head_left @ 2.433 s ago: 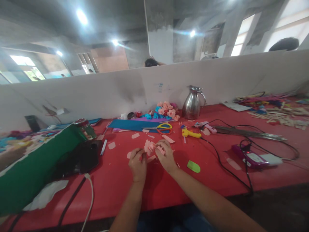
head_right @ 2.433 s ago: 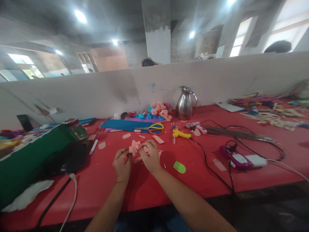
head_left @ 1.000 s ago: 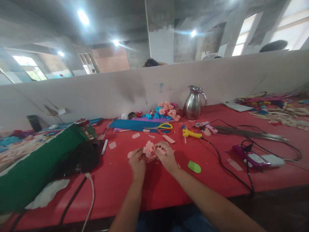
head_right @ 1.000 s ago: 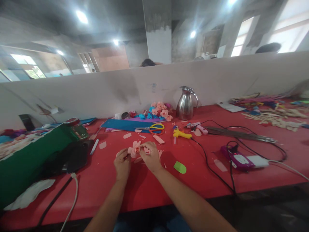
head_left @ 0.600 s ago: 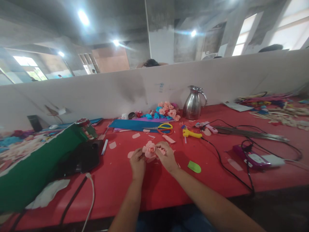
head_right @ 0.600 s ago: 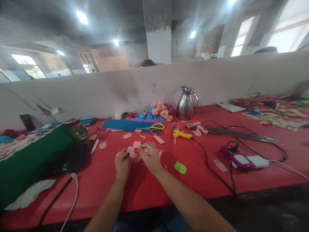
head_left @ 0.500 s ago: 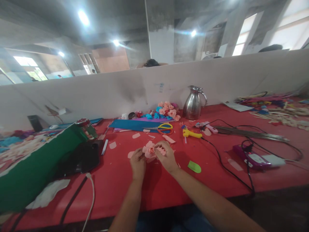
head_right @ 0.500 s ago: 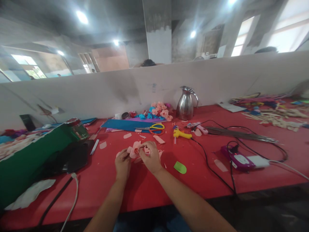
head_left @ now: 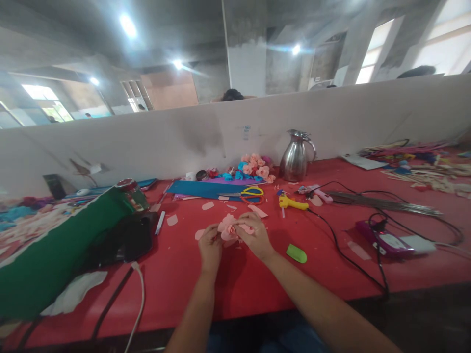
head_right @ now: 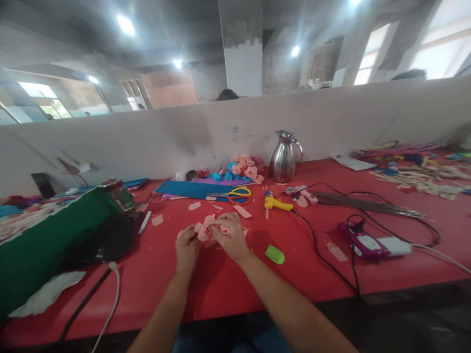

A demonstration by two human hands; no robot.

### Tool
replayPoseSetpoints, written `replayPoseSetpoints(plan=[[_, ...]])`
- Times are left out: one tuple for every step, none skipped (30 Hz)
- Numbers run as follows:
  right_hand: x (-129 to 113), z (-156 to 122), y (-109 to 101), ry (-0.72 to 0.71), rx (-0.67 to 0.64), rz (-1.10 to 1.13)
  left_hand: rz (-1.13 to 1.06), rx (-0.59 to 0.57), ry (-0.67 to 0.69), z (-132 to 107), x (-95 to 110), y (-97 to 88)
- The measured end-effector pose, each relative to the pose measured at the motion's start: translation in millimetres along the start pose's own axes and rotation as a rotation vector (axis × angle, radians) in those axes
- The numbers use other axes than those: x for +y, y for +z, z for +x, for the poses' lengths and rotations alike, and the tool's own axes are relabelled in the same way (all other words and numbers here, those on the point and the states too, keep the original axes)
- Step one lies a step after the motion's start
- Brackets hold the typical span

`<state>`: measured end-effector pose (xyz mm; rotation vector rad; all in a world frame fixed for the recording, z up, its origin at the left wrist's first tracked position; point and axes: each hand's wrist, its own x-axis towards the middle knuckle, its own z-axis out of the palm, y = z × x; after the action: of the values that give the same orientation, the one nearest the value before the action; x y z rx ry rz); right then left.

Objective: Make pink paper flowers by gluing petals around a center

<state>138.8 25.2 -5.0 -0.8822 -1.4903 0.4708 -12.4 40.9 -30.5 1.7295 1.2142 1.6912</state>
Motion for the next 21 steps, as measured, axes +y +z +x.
replayPoseSetpoints(plan=[[-0.4,0.1,-0.2,0.006,0.000,0.005,-0.016,0.003,-0.005,0.0,-1.0,0.1],[-0.8,0.1,-0.3,0.014,0.004,0.009,-0.030,0.001,-0.011,0.0,-1.7,0.2],[-1.3,0.2,-0.4,0.023,0.009,0.013,-0.044,0.000,-0.021,-0.1,-2.2,0.3],[-1.7,0.3,-0.4,0.030,0.014,0.016,-0.059,0.000,-0.031,-0.1,-2.5,0.5],[-2.0,0.4,-0.4,0.036,0.017,0.018,-0.073,0.001,-0.043,-0.2,-2.8,0.7],[-2.2,0.5,-0.3,0.040,0.020,0.021,-0.080,0.001,-0.053,-0.3,-3.0,0.9],[-2.3,0.6,-0.1,0.042,0.026,0.023,-0.080,-0.001,-0.062,-0.5,-3.2,1.1],[-2.2,0.7,0.1,0.044,0.032,0.025,-0.078,-0.005,-0.068,-0.6,-3.3,1.3],[-2.0,0.7,0.4,0.046,0.037,0.027,-0.073,-0.007,-0.070,-0.8,-3.5,1.4],[-1.6,0.6,0.6,0.048,0.042,0.028,-0.067,-0.011,-0.072,-0.9,-3.6,1.5],[-1.1,0.5,0.9,0.051,0.048,0.030,-0.061,-0.012,-0.074,-1.0,-3.7,1.6],[-0.6,0.4,1.2,0.055,0.052,0.032,-0.058,-0.009,-0.077,-1.1,-3.7,1.7],[0.1,0.2,1.6,0.060,0.054,0.035,-0.060,-0.004,-0.080,-1.2,-3.8,1.9],[0.8,0.1,1.9,0.066,0.052,0.038,-0.064,0.002,-0.083,-1.3,-3.7,2.0],[1.6,0.0,2.3,0.074,0.045,0.044,-0.069,0.006,-0.087,-1.4,-3.6,2.2],[2.5,0.0,2.6,0.084,0.035,0.056,-0.079,0.010,-0.090,-1.5,-3.5,2.4],[3.2,0.1,2.9,0.096,0.020,0.073,-0.092,0.013,-0.095,-1.6,-3.2,2.6],[3.9,0.3,3.2,0.111,-0.001,0.095,-0.103,0.014,-0.102,-1.7,-2.9,2.8],[4.4,0.5,3.4,0.128,-0.021,0.118,-0.109,0.011,-0.111,-1.8,-2.5,2.9],[4.6,0.7,3.4,0.144,-0.039,0.138,-0.110,0.006,-0.120,-1.8,-2.0,2.9],[4.5,1.0,3.3,0.152,-0.046,0.152,-0.105,-0.002,-0.127,-1.8,-1.5,2.9]])
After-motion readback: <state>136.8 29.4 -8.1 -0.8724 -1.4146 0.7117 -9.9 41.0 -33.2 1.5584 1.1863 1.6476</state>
